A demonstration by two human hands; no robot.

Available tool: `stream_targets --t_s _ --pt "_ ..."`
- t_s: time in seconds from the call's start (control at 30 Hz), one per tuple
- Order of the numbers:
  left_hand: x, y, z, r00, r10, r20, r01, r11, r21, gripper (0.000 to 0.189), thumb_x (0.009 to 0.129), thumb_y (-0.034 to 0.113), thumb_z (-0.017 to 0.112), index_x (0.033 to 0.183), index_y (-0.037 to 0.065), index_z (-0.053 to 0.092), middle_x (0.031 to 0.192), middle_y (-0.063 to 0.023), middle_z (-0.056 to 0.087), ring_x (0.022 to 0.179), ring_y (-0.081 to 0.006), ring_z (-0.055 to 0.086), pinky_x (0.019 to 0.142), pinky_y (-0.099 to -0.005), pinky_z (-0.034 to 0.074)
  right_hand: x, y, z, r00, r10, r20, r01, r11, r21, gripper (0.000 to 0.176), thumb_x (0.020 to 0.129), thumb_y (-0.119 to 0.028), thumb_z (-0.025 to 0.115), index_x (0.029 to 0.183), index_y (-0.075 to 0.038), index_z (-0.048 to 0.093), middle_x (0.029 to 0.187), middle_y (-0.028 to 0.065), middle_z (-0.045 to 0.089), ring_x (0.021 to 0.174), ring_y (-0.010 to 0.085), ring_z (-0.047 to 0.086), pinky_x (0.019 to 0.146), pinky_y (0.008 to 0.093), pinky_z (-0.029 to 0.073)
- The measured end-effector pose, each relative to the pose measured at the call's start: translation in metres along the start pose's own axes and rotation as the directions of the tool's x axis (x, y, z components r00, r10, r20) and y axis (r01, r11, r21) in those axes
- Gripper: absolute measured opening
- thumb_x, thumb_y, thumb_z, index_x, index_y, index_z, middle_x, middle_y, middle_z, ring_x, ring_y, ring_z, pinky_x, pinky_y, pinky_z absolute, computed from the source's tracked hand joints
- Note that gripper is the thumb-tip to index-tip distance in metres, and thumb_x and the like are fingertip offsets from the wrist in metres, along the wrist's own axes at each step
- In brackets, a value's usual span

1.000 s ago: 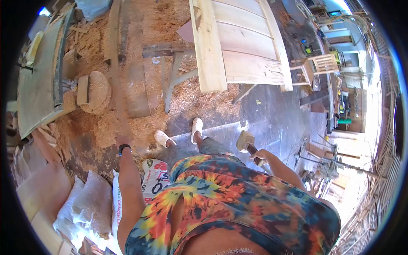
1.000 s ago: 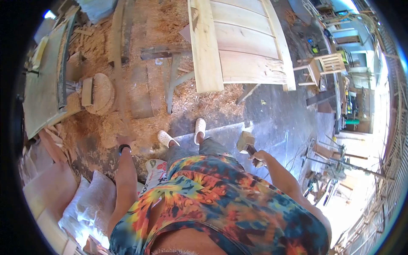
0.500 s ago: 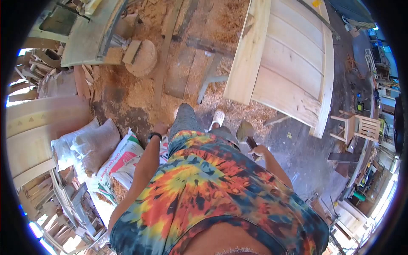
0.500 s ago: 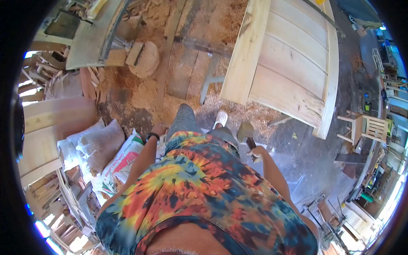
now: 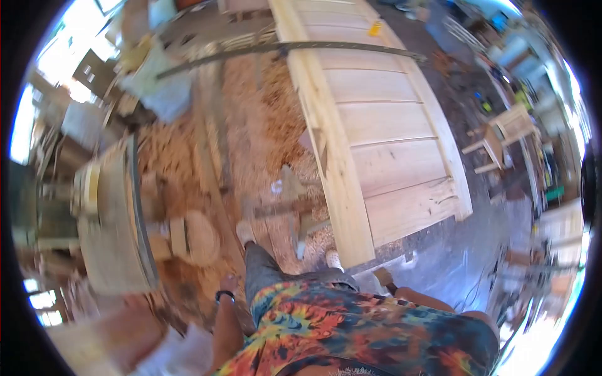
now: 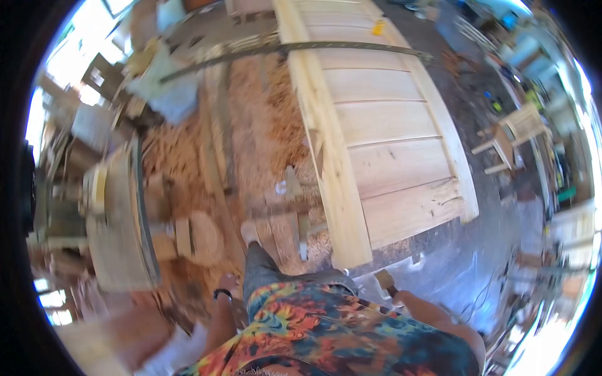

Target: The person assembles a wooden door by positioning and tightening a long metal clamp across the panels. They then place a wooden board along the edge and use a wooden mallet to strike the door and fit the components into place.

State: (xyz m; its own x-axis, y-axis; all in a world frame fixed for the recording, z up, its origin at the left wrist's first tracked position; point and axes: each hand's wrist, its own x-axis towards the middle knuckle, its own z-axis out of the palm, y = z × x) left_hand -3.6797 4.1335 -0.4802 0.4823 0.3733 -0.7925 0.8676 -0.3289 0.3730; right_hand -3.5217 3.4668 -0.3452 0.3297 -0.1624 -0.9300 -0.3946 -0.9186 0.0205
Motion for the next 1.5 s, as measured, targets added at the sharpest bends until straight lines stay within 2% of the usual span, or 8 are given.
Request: stream_targets --t_s 0.13,0.2,0.23,0.43,0.6,0.67,1.4,1.5 --pt "0.015 0.083 -0.107 0.987 -0.086 0.136 0.123 0.948 -0.293 0.025 0.086 0.03 0.064 0.088 0.005 0.066 0.076 -0.0079 0.066 0.068 -0.0171 0.066 0.054 -0.0329 0.052 -0.063 -0.061 0.038 0.983 0.184 -0.003 -0.177 0.947 0.27 0.032 0.074 -0.025 0.08 0.082 0.005 0.069 0.073 0.0127 0.066 0.056 0.0218 0.062 0.051 0.0374 0.05" --pt "0.048 0.098 -0.152 0.897 0.38 0.227 -0.442 0.803 0.4 0.023 0.086 0.03 0.062 0.092 0.009 0.067 0.084 -0.01 0.068 0.076 -0.0224 0.068 0.061 -0.0369 0.053 -0.091 -0.083 0.059 0.969 0.246 0.004 -0.229 0.897 0.379 0.032 0.074 -0.025 0.08 0.082 0.004 0.069 0.072 0.0124 0.066 0.056 0.0217 0.062 0.051 0.0373 0.05" --pt "0.07 0.096 -0.171 0.738 0.592 0.324 -0.6 0.354 0.718 0.023 0.085 0.03 0.062 0.095 0.01 0.068 0.089 -0.0115 0.069 0.081 -0.026 0.069 0.066 -0.0397 0.055 -0.105 -0.093 0.069 0.961 0.276 0.008 -0.253 0.871 0.421 0.032 0.074 -0.025 0.08 0.082 0.004 0.069 0.072 0.0122 0.066 0.056 0.0217 0.062 0.051 0.0372 0.05" --pt "0.098 0.223 -0.273 0.986 0.145 -0.087 -0.162 0.956 -0.244 0.031 0.085 0.034 0.062 0.094 0.005 0.066 0.094 -0.0176 0.068 0.097 -0.0365 0.064 0.085 -0.048 0.05 -0.144 -0.138 0.115 0.926 0.373 0.055 -0.324 0.715 0.619 0.031 0.074 -0.025 0.08 0.082 0.003 0.069 0.072 0.0112 0.066 0.056 0.0214 0.062 0.052 0.037 0.05" --pt "0.126 0.357 -0.296 0.602 0.685 0.411 -0.673 0.158 0.722 0.024 0.089 0.027 0.058 0.096 0.006 0.065 0.099 -0.0175 0.067 0.098 -0.039 0.062 0.08 -0.049 0.05 -0.153 -0.191 0.159 0.926 0.368 0.083 -0.292 0.562 0.774 0.03 0.074 -0.025 0.079 0.081 0.002 0.069 0.071 0.0103 0.066 0.056 0.0213 0.062 0.052 0.0367 0.05" --pt "0.1 0.422 -0.288 0.789 0.588 0.178 -0.592 0.652 0.473 0.038 0.089 0.04 0.06 0.107 0.007 0.064 0.109 -0.0188 0.066 0.102 -0.0388 0.061 0.082 -0.0486 0.05 -0.151 -0.215 0.178 0.927 0.366 0.085 -0.268 0.487 0.831 0.029 0.074 -0.025 0.079 0.081 0.002 0.069 0.071 0.01 0.066 0.056 0.0212 0.062 0.052 0.0367 0.05" --pt "0.209 0.949 -0.242 0.375 0.681 0.63 -0.882 0.052 0.469 0.064 0.083 0.037 0.072 0.132 0.001 0.051 0.126 -0.0226 0.06 0.118 -0.0341 0.057 0.099 -0.0412 0.046 -0.213 -0.567 0.196 0.746 0.5 0.44 0.103 -0.739 0.666 0.026 0.075 -0.025 0.079 0.08 -0.001 0.07 0.069 0.0062 0.066 0.056 0.0204 0.063 0.053 0.0357 0.05" --pt "0.222 0.958 -0.18 -0.057 0.598 0.799 -0.86 -0.437 0.265 0.09 0.077 0.047 0.075 0.145 0.003 0.035 0.148 -0.026 0.037 0.136 -0.04 0.037 0.11 -0.0456 0.035 -0.228 -0.635 0.159 0.651 0.548 0.526 0.317 -0.825 0.467 0.019 0.078 -0.023 0.075 0.075 -0.006 0.067 0.065 0.004 0.063 0.053 0.0186 0.061 0.049 0.0327 0.047"
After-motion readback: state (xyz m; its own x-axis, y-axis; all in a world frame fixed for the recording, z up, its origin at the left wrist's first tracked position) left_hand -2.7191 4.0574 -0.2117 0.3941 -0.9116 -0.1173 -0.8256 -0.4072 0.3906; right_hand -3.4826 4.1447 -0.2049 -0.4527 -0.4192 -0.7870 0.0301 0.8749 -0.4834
